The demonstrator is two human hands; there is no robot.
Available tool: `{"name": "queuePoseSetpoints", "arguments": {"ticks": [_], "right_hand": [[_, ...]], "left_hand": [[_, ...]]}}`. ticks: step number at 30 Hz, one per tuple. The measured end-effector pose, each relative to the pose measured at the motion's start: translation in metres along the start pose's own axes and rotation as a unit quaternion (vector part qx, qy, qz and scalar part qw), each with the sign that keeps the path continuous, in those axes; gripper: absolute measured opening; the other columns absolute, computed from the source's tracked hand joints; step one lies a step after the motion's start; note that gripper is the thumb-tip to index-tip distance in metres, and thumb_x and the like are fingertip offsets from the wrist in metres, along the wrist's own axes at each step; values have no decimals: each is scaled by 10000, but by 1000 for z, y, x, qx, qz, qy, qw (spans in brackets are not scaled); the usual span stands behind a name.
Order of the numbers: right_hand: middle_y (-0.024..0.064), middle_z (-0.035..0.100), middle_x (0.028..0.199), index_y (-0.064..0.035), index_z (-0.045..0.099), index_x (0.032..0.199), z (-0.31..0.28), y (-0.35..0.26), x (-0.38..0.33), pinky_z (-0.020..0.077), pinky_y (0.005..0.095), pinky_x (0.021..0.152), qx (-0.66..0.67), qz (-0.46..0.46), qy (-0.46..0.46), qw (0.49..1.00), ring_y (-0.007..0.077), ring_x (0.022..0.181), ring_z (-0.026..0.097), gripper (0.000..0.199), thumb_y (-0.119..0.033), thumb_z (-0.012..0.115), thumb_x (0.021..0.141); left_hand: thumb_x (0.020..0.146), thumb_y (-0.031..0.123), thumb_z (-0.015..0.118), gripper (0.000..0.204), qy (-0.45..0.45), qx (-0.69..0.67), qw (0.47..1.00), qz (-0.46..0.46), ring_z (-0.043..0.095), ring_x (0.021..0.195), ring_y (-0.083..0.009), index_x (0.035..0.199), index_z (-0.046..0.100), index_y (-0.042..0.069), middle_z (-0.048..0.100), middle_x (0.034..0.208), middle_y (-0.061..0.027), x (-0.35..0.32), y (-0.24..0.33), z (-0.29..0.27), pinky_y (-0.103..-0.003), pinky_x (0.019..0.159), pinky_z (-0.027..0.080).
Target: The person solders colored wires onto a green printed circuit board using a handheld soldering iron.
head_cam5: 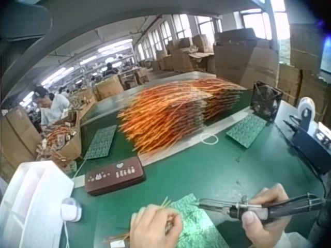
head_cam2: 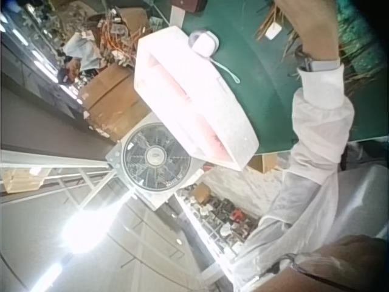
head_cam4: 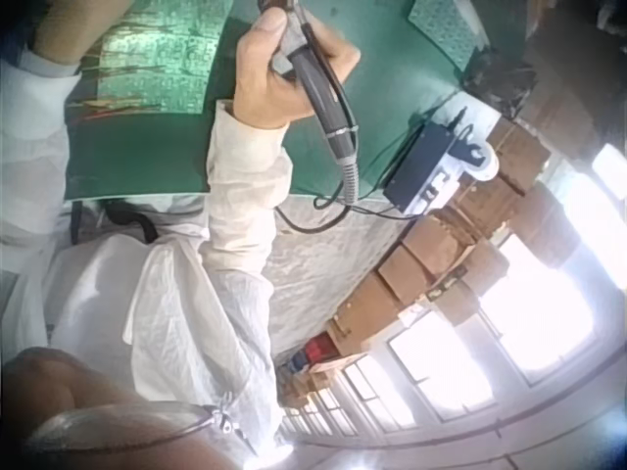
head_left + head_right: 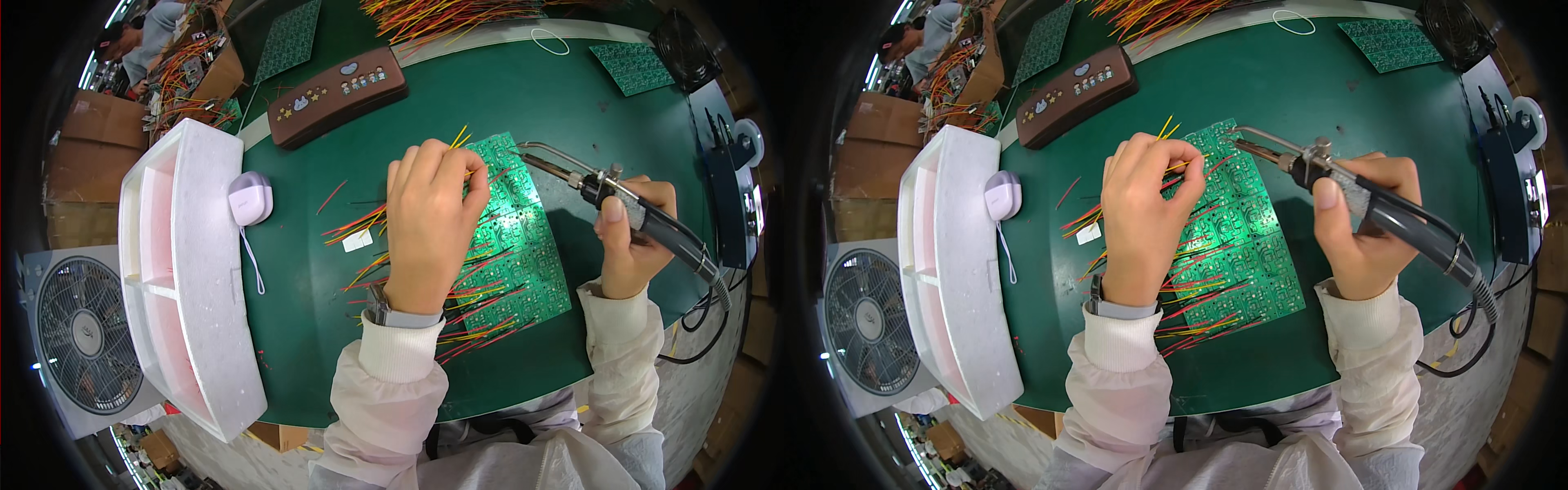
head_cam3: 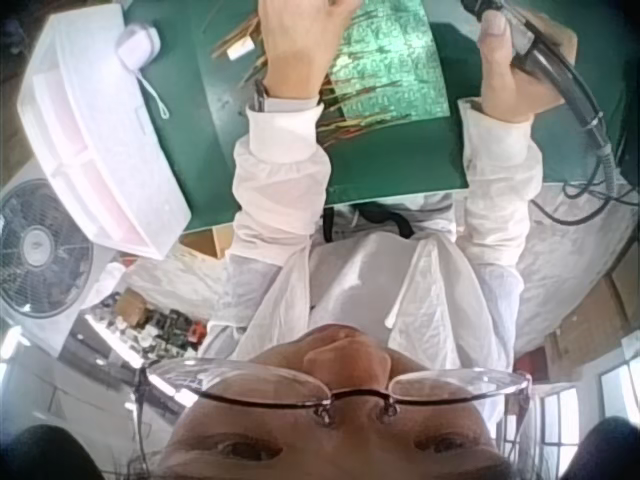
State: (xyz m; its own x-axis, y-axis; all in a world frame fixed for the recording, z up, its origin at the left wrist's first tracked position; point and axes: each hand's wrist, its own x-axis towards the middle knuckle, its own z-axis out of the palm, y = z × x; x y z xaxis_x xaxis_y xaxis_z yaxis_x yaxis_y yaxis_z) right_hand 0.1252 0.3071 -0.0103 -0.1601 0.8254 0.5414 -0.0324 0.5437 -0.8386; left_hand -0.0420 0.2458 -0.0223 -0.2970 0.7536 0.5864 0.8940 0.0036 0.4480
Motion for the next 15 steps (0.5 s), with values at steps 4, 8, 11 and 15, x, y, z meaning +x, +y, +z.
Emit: {"name": "queuePoseSetpoints", "arguments": {"ticks": [4, 8, 11, 15], "right_hand": [[42, 494, 642, 9, 461, 762, 1, 5, 1, 337, 196, 523, -21, 34, 20, 999, 69, 558, 410, 214, -105, 630, 699], [34, 495, 669, 4, 468, 760, 1, -2, 2, 351, 198, 544, 13, 98, 34, 995, 66, 578, 424, 219, -117, 639, 698], [45, 459, 633, -5, 432, 775, 3, 4, 2, 324, 164, 397, -45, 42, 19, 998, 56, 450, 428, 193, -119, 585, 750], [27, 459, 591, -15, 441, 777, 0, 8, 1, 325, 165, 393, -59, 44, 4, 997, 52, 442, 429, 198, -138, 594, 749]], "left_hand": [[617, 7, 617, 124, -3, 0, 1000, -2, 485, 629, -182, 688, 532, 61, 493, 658, -23, -2, -4, 3, -294, 589, 345], [621, 9, 617, 122, -5, -3, 1000, -5, 486, 633, -182, 692, 532, 62, 495, 660, -23, -1, -1, 2, -294, 591, 346], [625, 10, 620, 123, -5, -6, 1000, -6, 484, 635, -181, 695, 533, 63, 494, 657, -21, -1, -2, 1, -294, 593, 347], [713, 31, 549, 33, -6, -30, 999, -9, 480, 658, -197, 741, 537, 45, 492, 684, -48, 1, 0, 0, -301, 615, 358]]}}
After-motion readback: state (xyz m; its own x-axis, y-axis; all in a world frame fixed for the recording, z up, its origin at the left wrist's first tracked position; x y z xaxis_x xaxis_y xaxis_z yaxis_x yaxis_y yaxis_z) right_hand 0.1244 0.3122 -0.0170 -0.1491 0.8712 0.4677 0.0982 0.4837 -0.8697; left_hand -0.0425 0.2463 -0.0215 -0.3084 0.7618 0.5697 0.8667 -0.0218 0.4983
